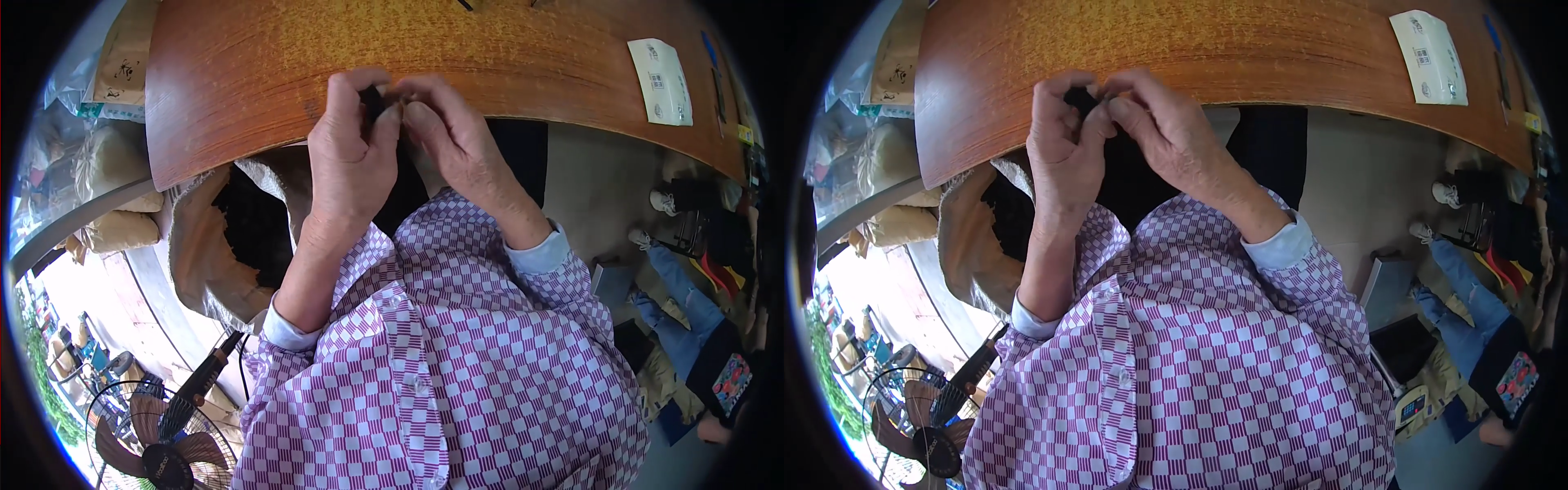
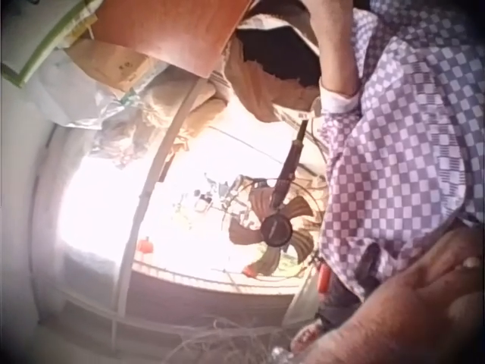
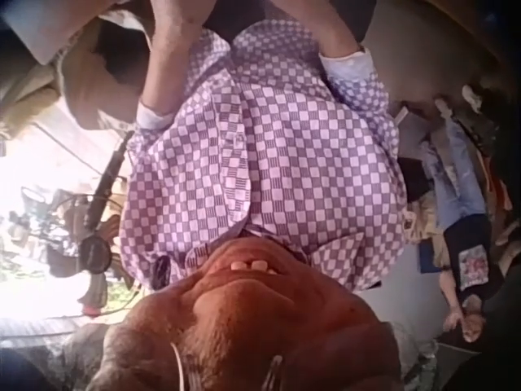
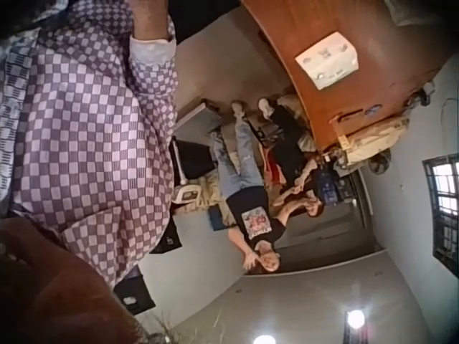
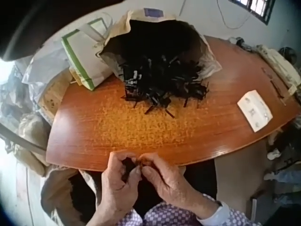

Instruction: Manually assembling small black plastic components by snapping them together at a workbench.

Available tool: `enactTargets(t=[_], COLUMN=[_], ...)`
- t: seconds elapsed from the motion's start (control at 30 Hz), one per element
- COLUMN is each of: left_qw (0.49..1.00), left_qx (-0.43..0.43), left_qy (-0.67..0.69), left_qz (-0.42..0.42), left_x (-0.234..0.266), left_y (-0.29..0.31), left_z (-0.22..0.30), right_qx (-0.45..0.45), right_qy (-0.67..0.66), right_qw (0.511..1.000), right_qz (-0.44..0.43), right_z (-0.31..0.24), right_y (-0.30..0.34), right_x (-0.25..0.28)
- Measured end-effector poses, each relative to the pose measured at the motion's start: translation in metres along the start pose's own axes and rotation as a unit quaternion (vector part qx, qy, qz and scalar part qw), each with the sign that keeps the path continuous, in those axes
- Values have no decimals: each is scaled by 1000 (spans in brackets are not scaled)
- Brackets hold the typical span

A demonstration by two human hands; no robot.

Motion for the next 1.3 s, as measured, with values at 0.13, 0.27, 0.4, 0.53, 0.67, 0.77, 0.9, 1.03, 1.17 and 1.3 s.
enactTargets(t=[0.13, 0.27, 0.4, 0.53, 0.67, 0.77, 0.9, 1.03, 1.17, 1.3], left_qw=[927, 881, 862, 844, 843, 924, 964, 979, 970, 980], left_qx=[90, 137, 179, 177, 174, 68, 56, 25, 17, -27], left_qy=[362, 449, 462, 480, 480, 325, 202, 189, 238, 196], left_qz=[-39, -59, -105, -164, -167, -190, -164, -71, -51, -6], left_x=[4, 1, -4, -12, -9, -3, 2, 15, 15, 18], left_y=[-4, 1, 7, 10, 14, 11, 14, 16, 15, 13], left_z=[-9, -17, -16, -12, -26, -20, -26, -37, -39, -37], right_qx=[-114, -88, -94, -182, -192, -126, -123, -232, -230, -223], right_qy=[-172, -180, -236, -298, -276, -208, -83, -167, -185, -182], right_qw=[978, 979, 965, 926, 927, 961, 982, 955, 951, 954], right_qz=[10, -28, -64, -143, -168, -135, -120, -77, -88, -85], right_z=[6, 6, 6, 27, 17, 18, 16, -2, 3, 2], right_y=[-1, -2, -11, -7, -11, -13, -12, -4, 0, -5], right_x=[8, 8, 5, -2, -8, -8, -13, -29, -42, -45])
Point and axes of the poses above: each hand's wrist, its own y-axis away from the middle knuckle, its own x-axis out of the back of the hand, z = x × y, the point moved 6 cm from there along -y, towards the middle knuckle, and after that the axes turned 3 degrees about -z, right-handed, at the moved point
